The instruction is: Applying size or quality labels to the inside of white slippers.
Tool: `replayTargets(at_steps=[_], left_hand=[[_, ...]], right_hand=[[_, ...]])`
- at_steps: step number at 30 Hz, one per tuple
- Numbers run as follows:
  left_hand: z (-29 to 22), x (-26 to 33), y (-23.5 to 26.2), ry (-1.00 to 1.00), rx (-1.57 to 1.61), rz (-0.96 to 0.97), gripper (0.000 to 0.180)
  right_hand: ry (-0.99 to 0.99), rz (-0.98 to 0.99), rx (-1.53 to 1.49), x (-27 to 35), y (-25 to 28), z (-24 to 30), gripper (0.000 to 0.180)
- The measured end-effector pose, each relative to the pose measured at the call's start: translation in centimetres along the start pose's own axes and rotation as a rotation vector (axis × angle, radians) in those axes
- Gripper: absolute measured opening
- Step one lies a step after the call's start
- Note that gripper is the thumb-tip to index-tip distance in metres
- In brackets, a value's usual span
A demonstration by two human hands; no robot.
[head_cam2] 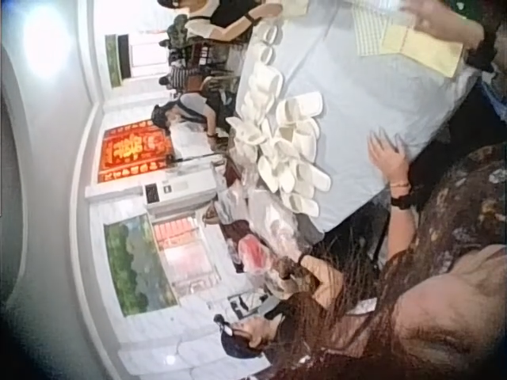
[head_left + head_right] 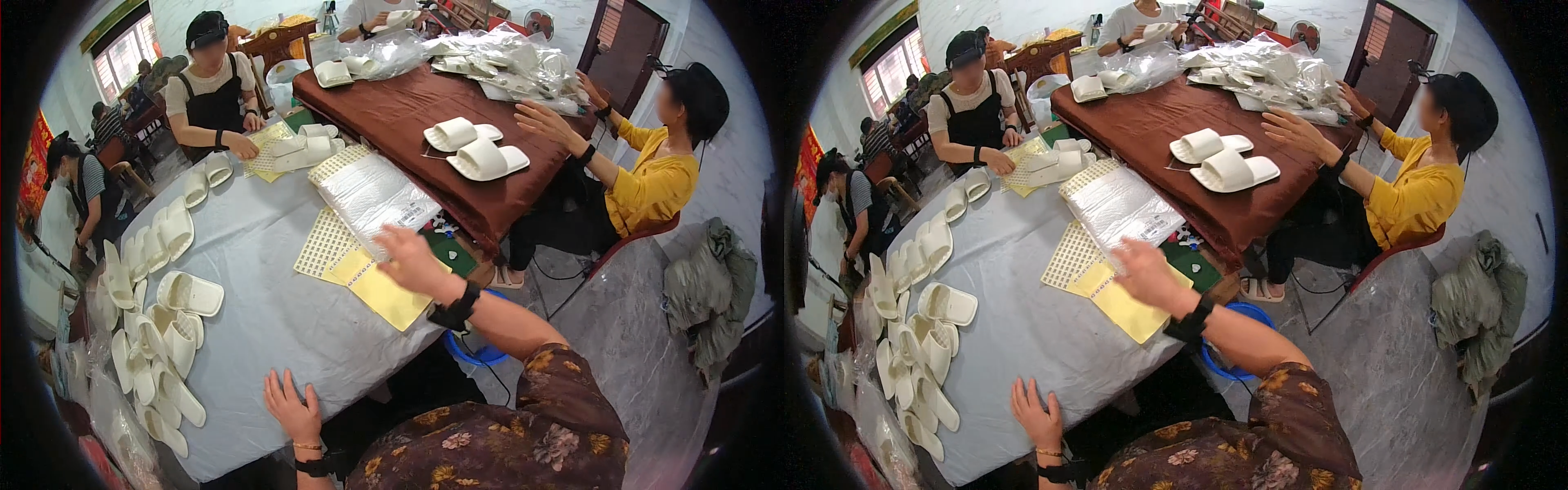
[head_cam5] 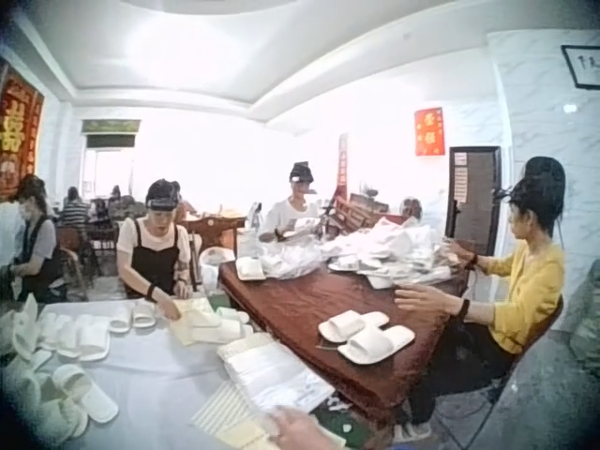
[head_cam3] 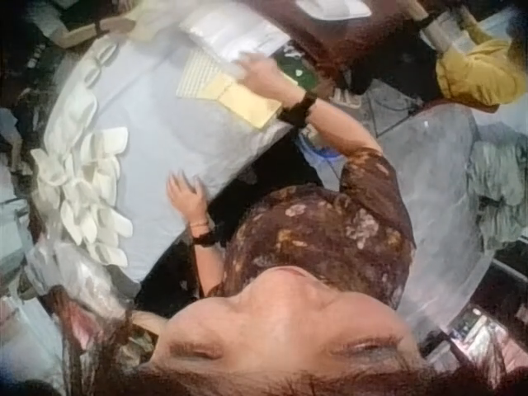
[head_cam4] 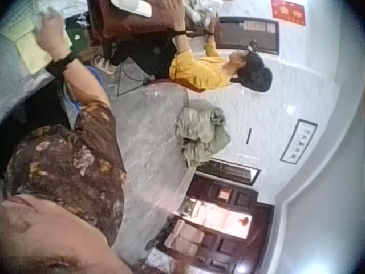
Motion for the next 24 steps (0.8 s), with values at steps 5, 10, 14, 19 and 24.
replayTargets(at_steps=[5,10,14,19,24], left_hand=[[0.0,-0.1,-0.5,0.016,-0.017,0.004,0.05],[0.2,-0.1,-0.3,0.024,-0.02,-0.004,0.051],[0.6,0.0,0.1,0.093,-0.026,-0.072,0.051],[0.2,0.0,0.0,0.009,0.007,-0.069,0.051],[-0.3,0.2,0.8,0.011,0.019,-0.096,0.05]], right_hand=[[-0.205,-0.434,0.275,-2.0,8.5,-9.4,0.043],[-0.542,-0.528,0.56,-4.9,13.2,-21.3,0.048],[-0.61,-0.186,0.269,-8.0,12.4,-30.3,0.063],[-0.577,0.251,-0.223,-9.9,6.8,-31.7,0.04],[-0.626,0.097,-0.364,-9.4,6.3,-33.0,0.019]])
Point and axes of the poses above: each hand's wrist, its own x-axis away from the middle knuckle, its own y-axis out of the back of the hand, z = x × y, the point moved 7 cm from there along -x, towards the middle knuckle, and after that the axes turned 13 degrees about x, right-handed, at the moved point
